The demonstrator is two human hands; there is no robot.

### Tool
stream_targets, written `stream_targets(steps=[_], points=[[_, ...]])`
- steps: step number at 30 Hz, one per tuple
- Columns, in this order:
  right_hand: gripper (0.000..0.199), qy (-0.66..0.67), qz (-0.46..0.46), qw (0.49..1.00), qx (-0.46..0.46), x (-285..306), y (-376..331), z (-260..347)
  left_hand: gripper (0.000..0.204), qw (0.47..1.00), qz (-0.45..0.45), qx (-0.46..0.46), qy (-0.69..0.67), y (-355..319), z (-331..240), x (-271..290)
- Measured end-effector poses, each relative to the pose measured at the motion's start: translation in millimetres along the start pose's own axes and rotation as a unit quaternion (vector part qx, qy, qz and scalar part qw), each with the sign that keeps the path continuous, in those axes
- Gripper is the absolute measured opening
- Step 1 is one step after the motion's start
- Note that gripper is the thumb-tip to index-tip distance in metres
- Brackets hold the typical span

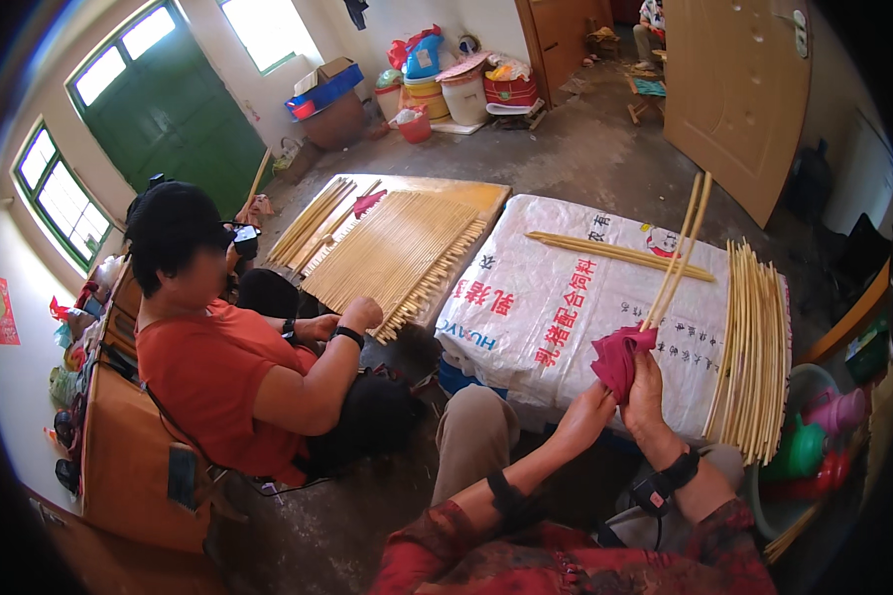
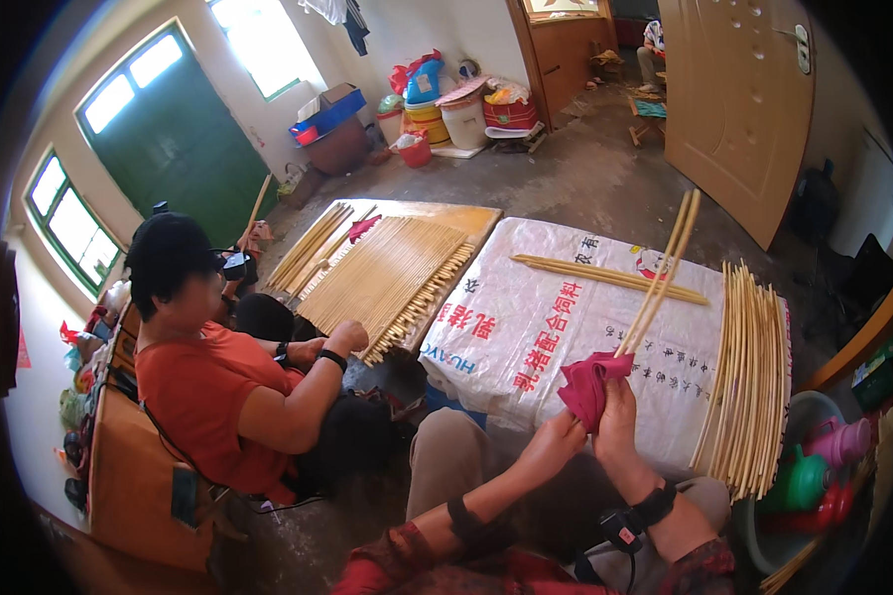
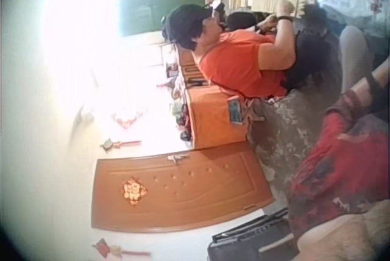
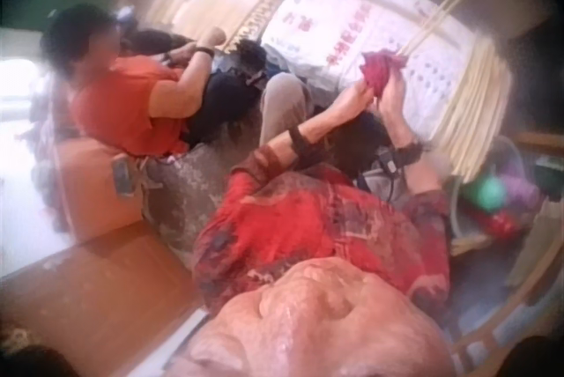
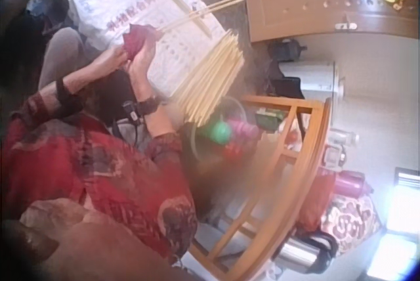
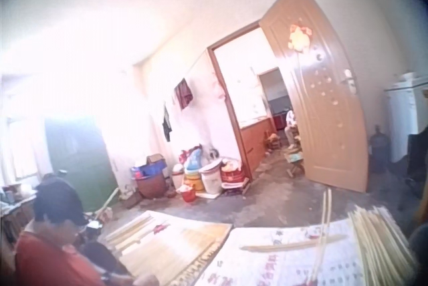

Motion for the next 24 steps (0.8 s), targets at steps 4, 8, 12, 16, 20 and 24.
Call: stream_targets(steps=[4,8,12,16,20,24], points=[[0.032,-0.010,0.012,1.000,0.022,7,1,5,0.017,0.999,-0.007,-0.023,-0.042,11,-5,-7],[0.032,-0.005,-0.026,0.999,0.042,12,4,8,0.022,0.996,-0.031,-0.072,0.048,13,-4,-17],[0.031,-0.005,-0.014,0.999,0.034,9,5,14,0.030,0.996,-0.014,-0.065,0.063,11,-2,-26],[0.030,0.024,0.007,0.999,0.033,10,11,12,0.029,0.996,-0.009,-0.063,0.065,8,-7,-23],[0.030,0.040,-0.047,0.997,0.050,7,17,19,0.025,0.992,-0.021,-0.080,0.094,7,-15,-21],[0.031,0.021,-0.057,0.998,0.026,2,20,24,0.023,0.990,0.016,-0.048,0.128,7,-3,-25]])
Point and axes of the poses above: each hand's wrist, its own y-axis towards the middle knuckle, its own x-axis out of the back of the hand, z = x × y, the point moved 4 cm from there along y, towards the middle knuckle, and after that the axes turned 12 degrees about y, right-handed, at the moved point
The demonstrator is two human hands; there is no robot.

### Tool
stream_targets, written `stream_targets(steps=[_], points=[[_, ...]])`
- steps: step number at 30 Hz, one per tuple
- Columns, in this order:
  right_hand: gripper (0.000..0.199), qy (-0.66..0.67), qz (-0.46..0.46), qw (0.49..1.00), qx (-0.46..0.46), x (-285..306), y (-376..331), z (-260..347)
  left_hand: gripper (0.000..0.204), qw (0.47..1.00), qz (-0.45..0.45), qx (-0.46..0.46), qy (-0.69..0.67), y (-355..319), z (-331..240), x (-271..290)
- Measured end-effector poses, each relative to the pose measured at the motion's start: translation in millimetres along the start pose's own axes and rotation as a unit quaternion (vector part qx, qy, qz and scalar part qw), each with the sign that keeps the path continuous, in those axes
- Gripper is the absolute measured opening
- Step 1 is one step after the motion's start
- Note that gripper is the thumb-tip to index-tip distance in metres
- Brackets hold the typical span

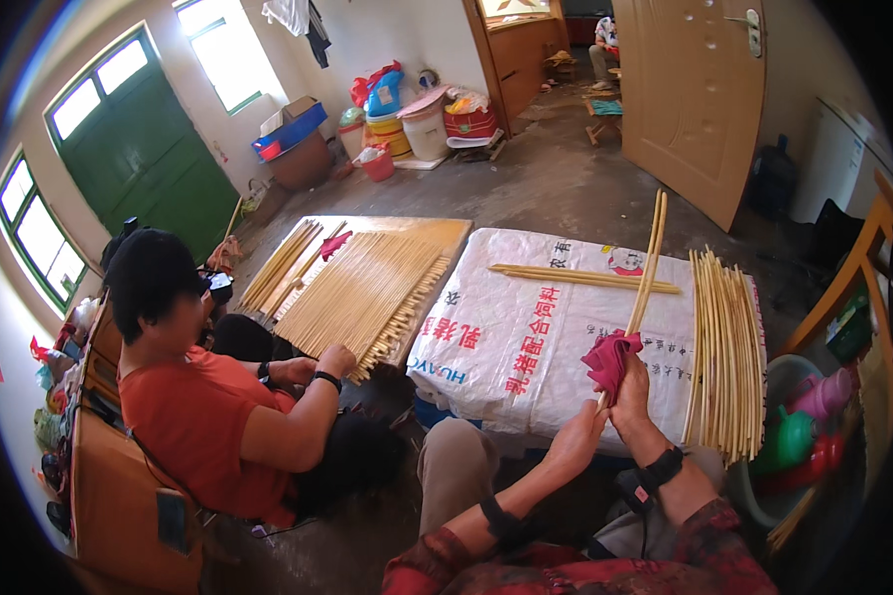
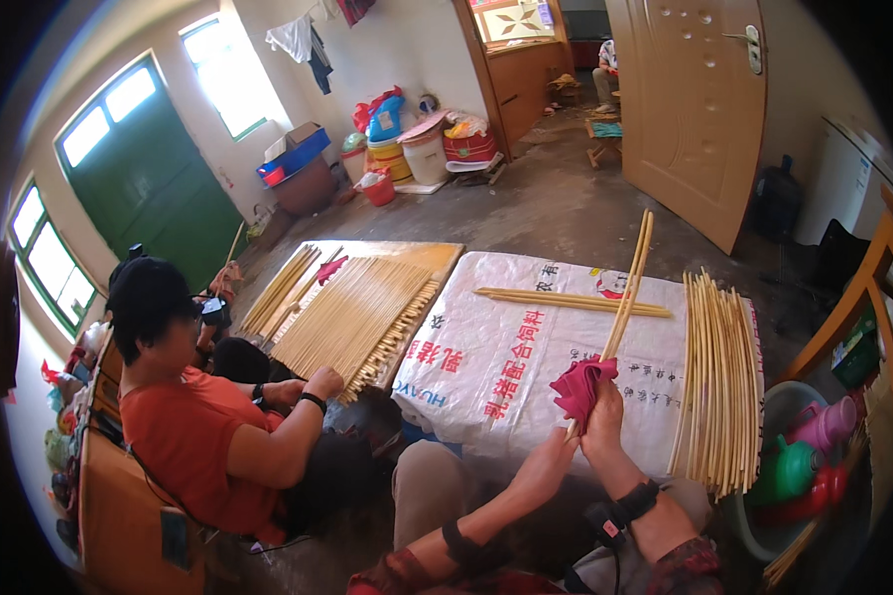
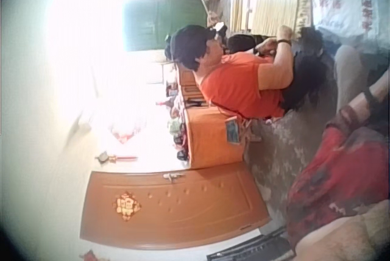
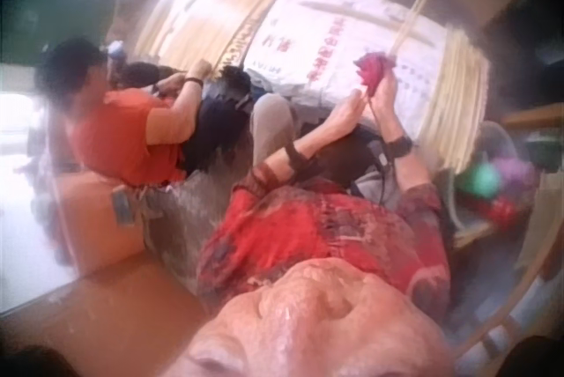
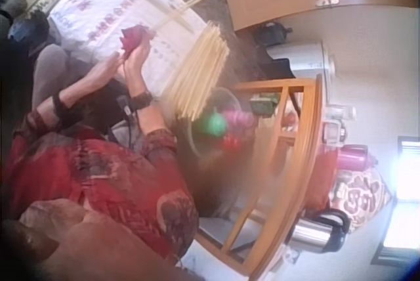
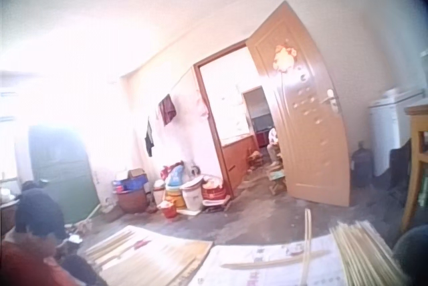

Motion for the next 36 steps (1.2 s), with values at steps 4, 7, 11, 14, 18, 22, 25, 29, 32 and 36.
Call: stream_targets(steps=[4,7,11,14,18,22,25,29,32,36], points=[[0.030,0.016,0.012,1.000,0.020,-3,5,8,0.023,1.000,-0.008,-0.001,0.009,-3,-5,2],[0.029,0.052,-0.014,0.998,0.026,-1,12,13,0.023,1.000,-0.013,-0.007,0.006,-6,-10,3],[0.029,0.058,-0.012,0.998,0.025,8,21,15,0.023,0.999,0.024,0.030,-0.022,-12,-11,3],[0.028,0.064,-0.033,0.997,0.017,4,20,7,0.024,0.998,0.014,0.033,-0.048,-16,-4,4],[0.025,0.029,-0.005,0.999,-0.013,8,24,0,0.023,0.999,-0.007,0.037,-0.031,-20,-3,11],[0.023,-0.013,-0.010,1.000,0.005,14,25,2,0.022,0.998,-0.028,0.013,-0.048,-18,0,12],[0.025,-0.065,-0.014,0.997,0.027,4,15,11,0.022,0.999,-0.021,0.019,-0.034,-20,3,14],[0.024,-0.091,0.039,0.995,0.010,6,21,14,0.020,0.999,-0.041,-0.007,0.022,-21,3,19],[0.025,-0.103,0.069,0.992,-0.012,6,24,18,0.019,0.998,-0.046,0.001,0.047,-20,5,22],[0.027,-0.081,0.087,0.991,-0.060,2,23,18,0.018,0.997,-0.052,0.000,0.065,-17,10,23]])
Point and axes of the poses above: each hand's wrist, its own y-axis towards the middle knuckle, its own x-axis out of the back of the hand, z = x × y, the point moved 4 cm from there along y, towards the middle knuckle, and after that the axes turned 12 degrees about y, right-handed, at the moved point
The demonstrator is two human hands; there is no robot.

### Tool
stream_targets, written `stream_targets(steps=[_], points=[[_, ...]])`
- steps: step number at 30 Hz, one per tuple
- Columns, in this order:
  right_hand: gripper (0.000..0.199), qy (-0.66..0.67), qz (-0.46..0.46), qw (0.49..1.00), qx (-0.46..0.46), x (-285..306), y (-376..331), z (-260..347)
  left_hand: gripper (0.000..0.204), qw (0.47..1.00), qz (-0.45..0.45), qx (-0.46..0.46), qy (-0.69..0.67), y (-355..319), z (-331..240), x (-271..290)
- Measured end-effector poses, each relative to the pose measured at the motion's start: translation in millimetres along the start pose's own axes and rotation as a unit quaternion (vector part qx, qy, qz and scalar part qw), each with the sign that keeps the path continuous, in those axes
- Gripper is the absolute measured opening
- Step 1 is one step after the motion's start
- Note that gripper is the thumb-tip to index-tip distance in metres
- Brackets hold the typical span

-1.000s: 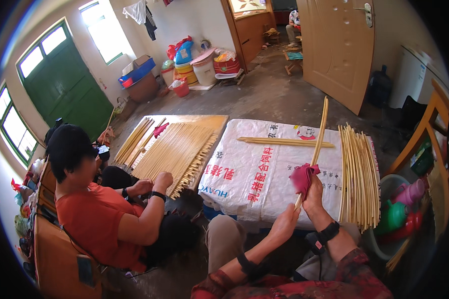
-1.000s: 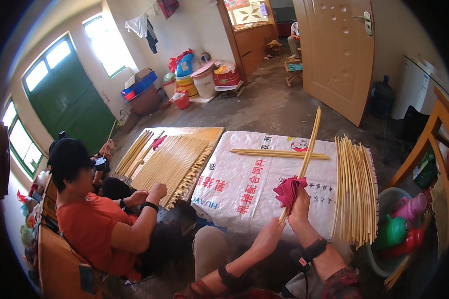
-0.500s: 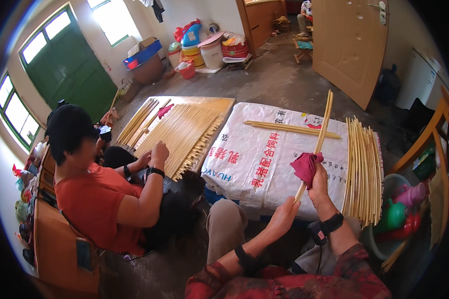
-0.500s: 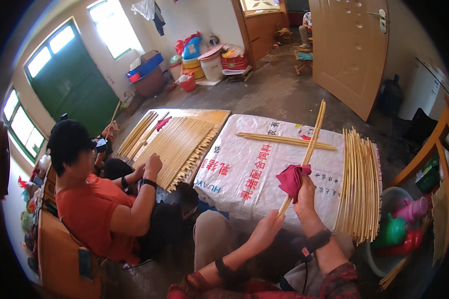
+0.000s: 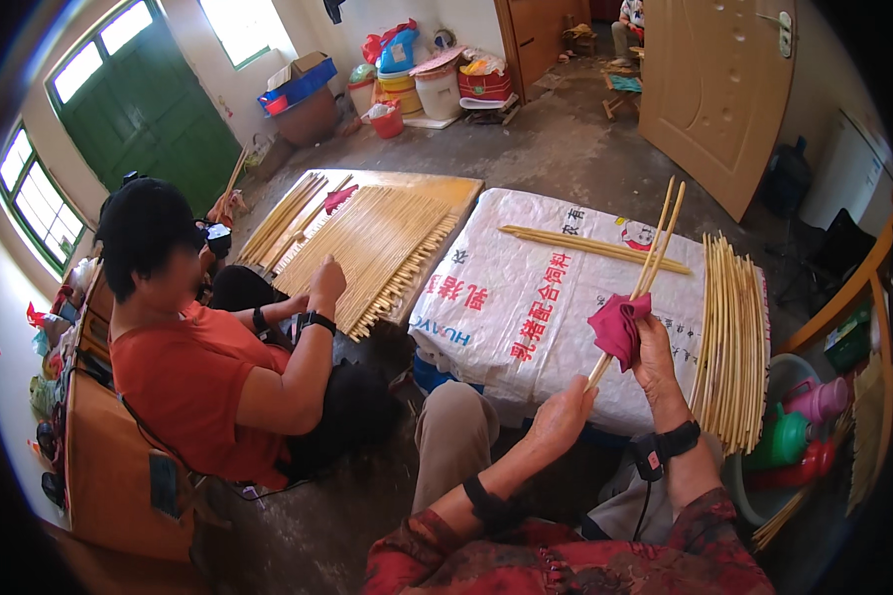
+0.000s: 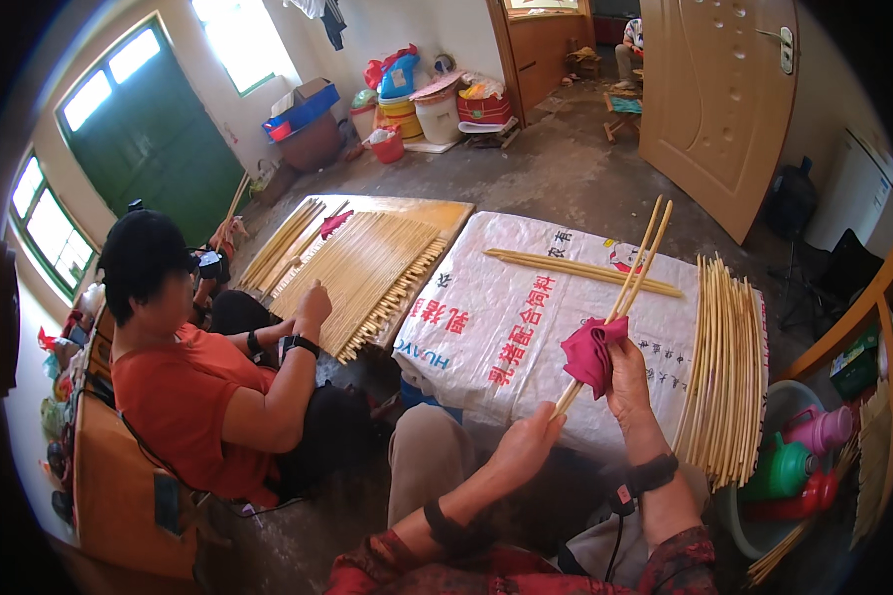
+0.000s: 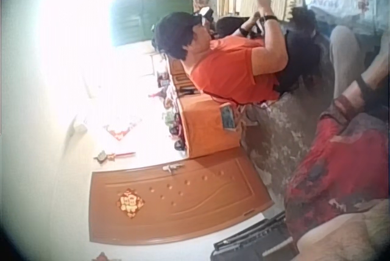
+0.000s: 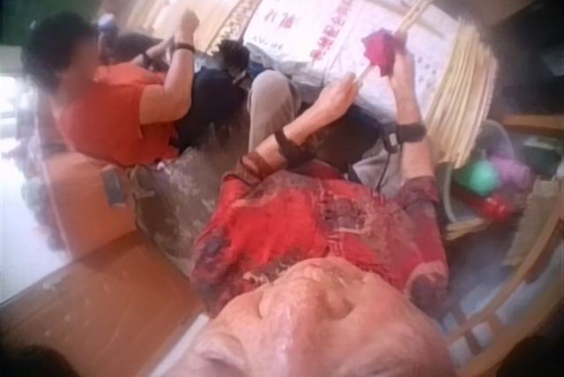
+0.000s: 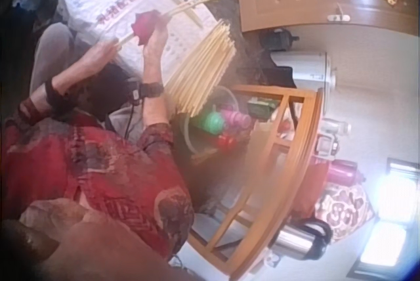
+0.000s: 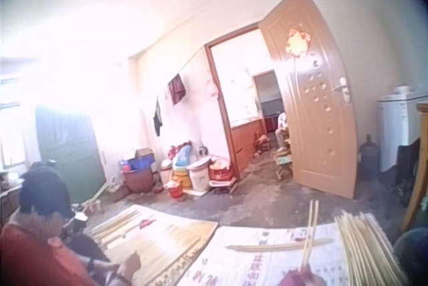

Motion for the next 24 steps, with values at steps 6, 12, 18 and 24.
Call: stream_targets(steps=[6,12,18,24], points=[[0.032,0.022,0.032,0.999,-0.021,-16,-14,-15,0.016,0.997,-0.013,0.031,-0.068,7,2,6],[0.027,0.089,-0.016,0.996,0.005,-18,-25,-33,0.018,0.985,-0.113,-0.031,-0.129,21,-3,9],[0.031,0.080,-0.090,0.992,0.031,-4,-15,-33,0.023,0.996,0.042,0.056,0.052,32,-21,-10],[0.024,0.090,-0.121,0.988,0.041,-8,-8,-21,0.023,0.997,0.036,0.018,0.070,31,-29,-9]])
Point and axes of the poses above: each hand's wrist, its own y-axis towards the middle knuckle, its own x-axis out of the back of the hand, z = x × y, the point moved 4 cm from there along y, towards the middle knuckle, and after that the axes turned 12 degrees about y, right-handed, at the moved point
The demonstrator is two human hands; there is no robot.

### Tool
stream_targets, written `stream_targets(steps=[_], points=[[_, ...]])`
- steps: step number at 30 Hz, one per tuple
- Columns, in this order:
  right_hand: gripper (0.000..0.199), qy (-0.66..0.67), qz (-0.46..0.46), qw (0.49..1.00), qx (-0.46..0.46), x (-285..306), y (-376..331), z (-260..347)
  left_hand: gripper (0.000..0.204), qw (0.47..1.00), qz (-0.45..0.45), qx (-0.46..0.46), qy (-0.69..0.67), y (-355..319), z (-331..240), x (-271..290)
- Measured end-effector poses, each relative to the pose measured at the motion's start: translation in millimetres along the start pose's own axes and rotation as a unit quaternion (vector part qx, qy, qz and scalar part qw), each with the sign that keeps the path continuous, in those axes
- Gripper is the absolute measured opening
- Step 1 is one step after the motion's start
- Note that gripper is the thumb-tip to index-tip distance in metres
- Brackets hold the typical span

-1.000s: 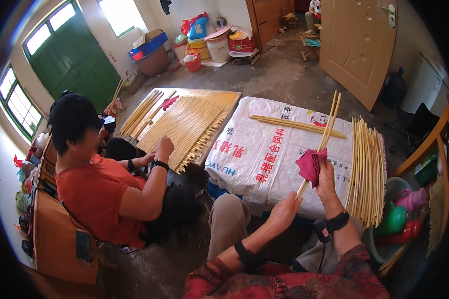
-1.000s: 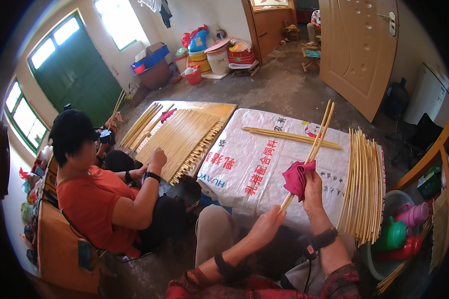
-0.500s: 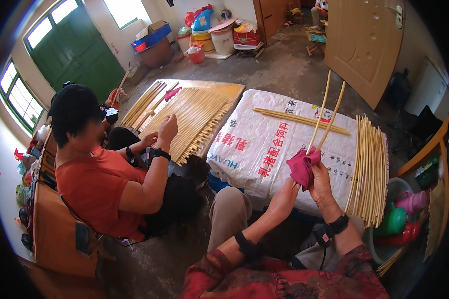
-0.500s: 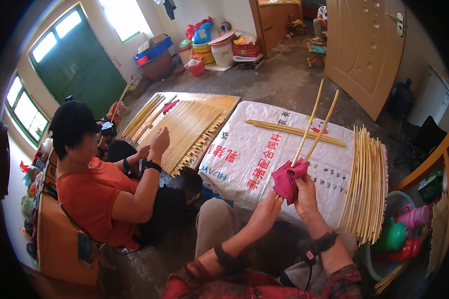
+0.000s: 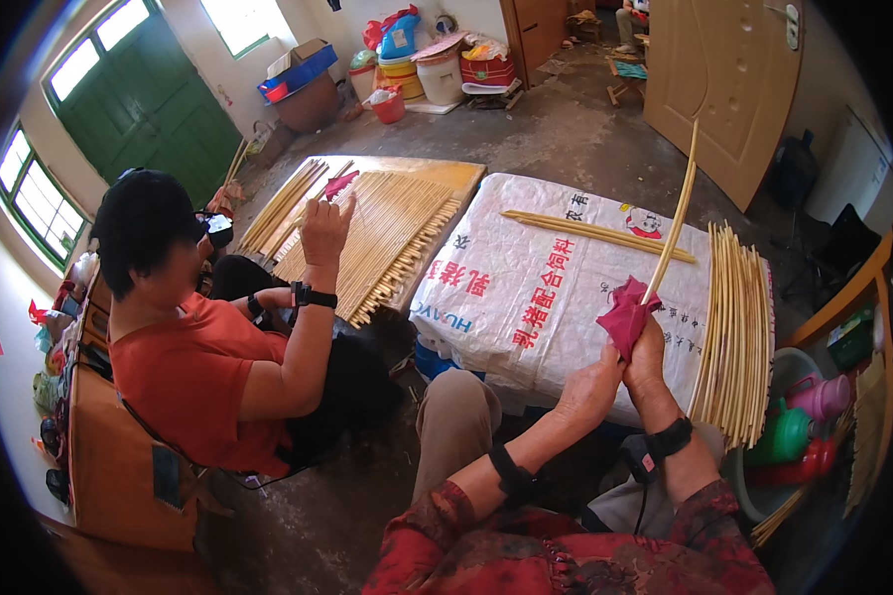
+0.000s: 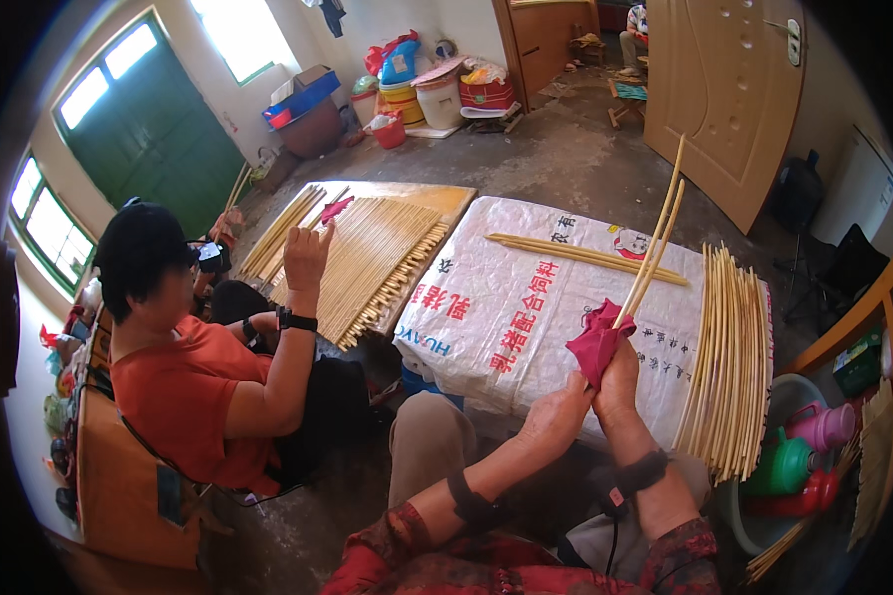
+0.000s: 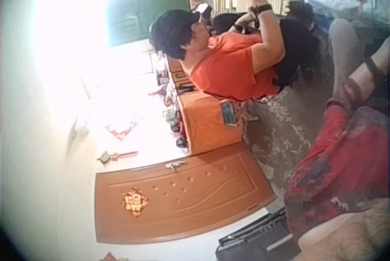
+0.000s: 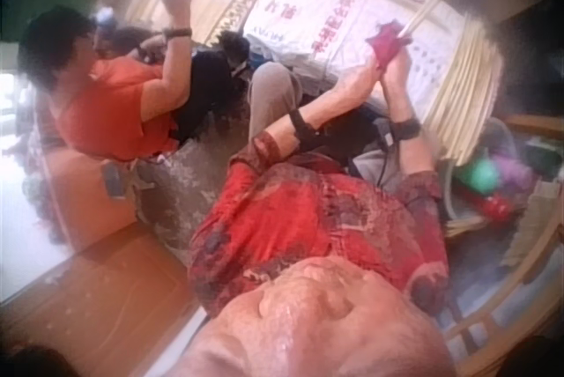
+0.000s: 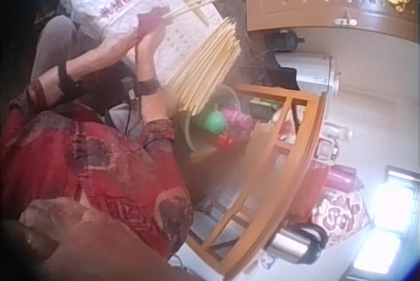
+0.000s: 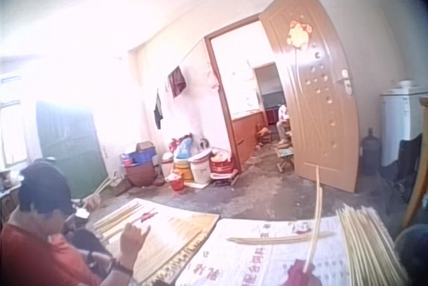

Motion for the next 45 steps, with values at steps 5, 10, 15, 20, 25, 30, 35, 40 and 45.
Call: stream_targets(steps=[5,10,15,20,25,30,35,40,45], points=[[0.022,0.015,-0.005,1.000,-0.003,13,22,23,0.019,0.998,0.047,-0.020,-0.031,-18,4,-6],[0.021,0.013,-0.026,0.999,0.022,14,25,47,0.020,0.989,0.063,-0.057,-0.121,-56,29,-10],[0.023,0.049,-0.047,0.997,0.044,13,28,60,0.020,0.976,0.119,-0.037,-0.177,-83,40,16],[0.026,0.062,0.010,0.996,0.058,25,42,81,0.019,0.971,0.157,-0.055,-0.174,-99,56,37],[0.025,0.096,-0.027,0.993,0.055,33,46,85,0.017,0.965,0.195,-0.002,-0.175,-99,63,36],[0.020,0.089,-0.001,0.996,0.004,21,30,46,0.017,0.965,0.125,-0.030,-0.231,-72,44,31],[0.027,0.041,0.061,0.997,-0.027,11,0,5,0.019,0.973,0.099,-0.018,-0.208,-26,24,15],[0.031,0.054,0.088,0.993,-0.061,-6,-17,4,0.021,0.985,0.032,-0.071,-0.156,-8,18,14],[0.031,0.048,0.099,0.990,-0.084,-8,-20,11,0.024,0.902,0.256,0.090,-0.337,-10,11,10]])
Point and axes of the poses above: each hand's wrist, its own y-axis towards the middle knuckle, its own x-axis out of the back of the hand, z = x × y, the point moved 4 cm from there along y, towards the middle knuckle, and after that the axes turned 12 degrees about y, right-handed, at the moved point
